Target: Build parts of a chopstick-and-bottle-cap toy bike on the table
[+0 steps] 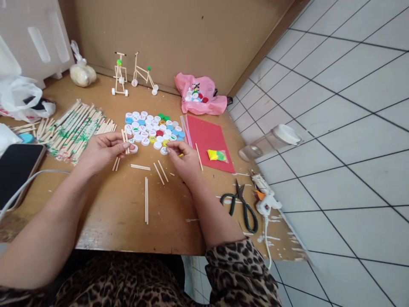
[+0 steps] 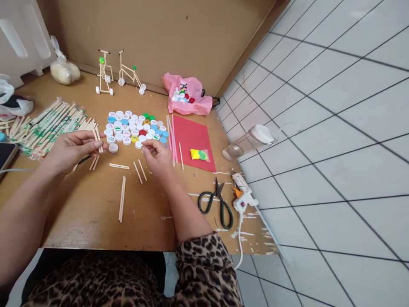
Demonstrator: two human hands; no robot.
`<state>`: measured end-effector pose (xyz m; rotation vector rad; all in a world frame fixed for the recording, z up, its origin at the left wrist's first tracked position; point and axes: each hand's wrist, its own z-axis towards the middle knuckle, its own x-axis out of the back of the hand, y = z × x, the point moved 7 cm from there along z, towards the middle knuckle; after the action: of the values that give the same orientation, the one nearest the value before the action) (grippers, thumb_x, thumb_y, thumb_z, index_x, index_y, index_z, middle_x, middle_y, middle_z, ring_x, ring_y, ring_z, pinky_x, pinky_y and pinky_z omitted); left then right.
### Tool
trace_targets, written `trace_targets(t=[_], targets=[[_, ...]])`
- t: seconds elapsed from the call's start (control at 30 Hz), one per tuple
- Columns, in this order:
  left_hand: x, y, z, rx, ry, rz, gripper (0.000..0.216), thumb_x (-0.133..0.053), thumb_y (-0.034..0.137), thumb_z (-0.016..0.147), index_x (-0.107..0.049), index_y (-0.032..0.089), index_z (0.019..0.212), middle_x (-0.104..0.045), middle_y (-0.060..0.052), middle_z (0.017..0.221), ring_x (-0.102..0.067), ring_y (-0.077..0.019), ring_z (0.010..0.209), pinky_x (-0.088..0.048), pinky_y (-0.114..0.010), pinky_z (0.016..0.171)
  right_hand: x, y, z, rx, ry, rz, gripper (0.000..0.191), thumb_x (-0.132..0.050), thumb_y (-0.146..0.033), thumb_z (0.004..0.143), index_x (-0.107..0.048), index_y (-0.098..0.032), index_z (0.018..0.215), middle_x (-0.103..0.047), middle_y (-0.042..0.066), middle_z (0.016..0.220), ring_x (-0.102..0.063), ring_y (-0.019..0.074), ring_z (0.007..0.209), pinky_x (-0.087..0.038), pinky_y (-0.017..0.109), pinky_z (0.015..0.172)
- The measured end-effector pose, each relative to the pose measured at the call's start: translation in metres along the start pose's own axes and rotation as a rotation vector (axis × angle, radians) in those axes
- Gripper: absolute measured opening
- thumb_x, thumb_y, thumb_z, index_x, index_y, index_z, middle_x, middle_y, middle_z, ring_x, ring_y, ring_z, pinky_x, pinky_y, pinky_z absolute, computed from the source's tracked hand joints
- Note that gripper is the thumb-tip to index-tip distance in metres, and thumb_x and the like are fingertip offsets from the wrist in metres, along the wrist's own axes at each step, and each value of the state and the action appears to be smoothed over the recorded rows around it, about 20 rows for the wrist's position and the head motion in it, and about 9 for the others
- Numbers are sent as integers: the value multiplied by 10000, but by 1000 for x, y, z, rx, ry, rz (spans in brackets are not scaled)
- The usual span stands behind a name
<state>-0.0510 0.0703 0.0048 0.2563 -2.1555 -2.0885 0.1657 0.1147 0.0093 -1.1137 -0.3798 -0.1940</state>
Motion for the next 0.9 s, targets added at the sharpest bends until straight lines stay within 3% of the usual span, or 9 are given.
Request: trace_targets(t=[0.33,0.63,0.9], targets=[[13,-1,5,-77,119,41,340,-823,372,515,-743,155,764,-735,-47,669,-626,-143,607,-480,-223,525,-12,0,-4,74,-83,-90,90,-561,-215,775,-650,-208,782,-679,22,773,-604,146,699,-501,295,695],[-4,-5,2,-36,-24,118,372,-826,472,493,-760,165,693,-748,-70,685,-652,-189,675,-521,-282,642,-32,-4,-12,158,-262,-310,118,-557,-152,818,-654,-205,777,-676,21,743,-602,156,723,-452,284,703],[-6,-10,3,1,11,150,375,-791,520,494,-722,173,617,-695,-36,623,-566,-155,605,-444,-260,572,-52,-6,-22,215,-445,-546,157,-542,-138,853,-668,-192,777,-701,47,792,-591,179,795,-381,304,737]])
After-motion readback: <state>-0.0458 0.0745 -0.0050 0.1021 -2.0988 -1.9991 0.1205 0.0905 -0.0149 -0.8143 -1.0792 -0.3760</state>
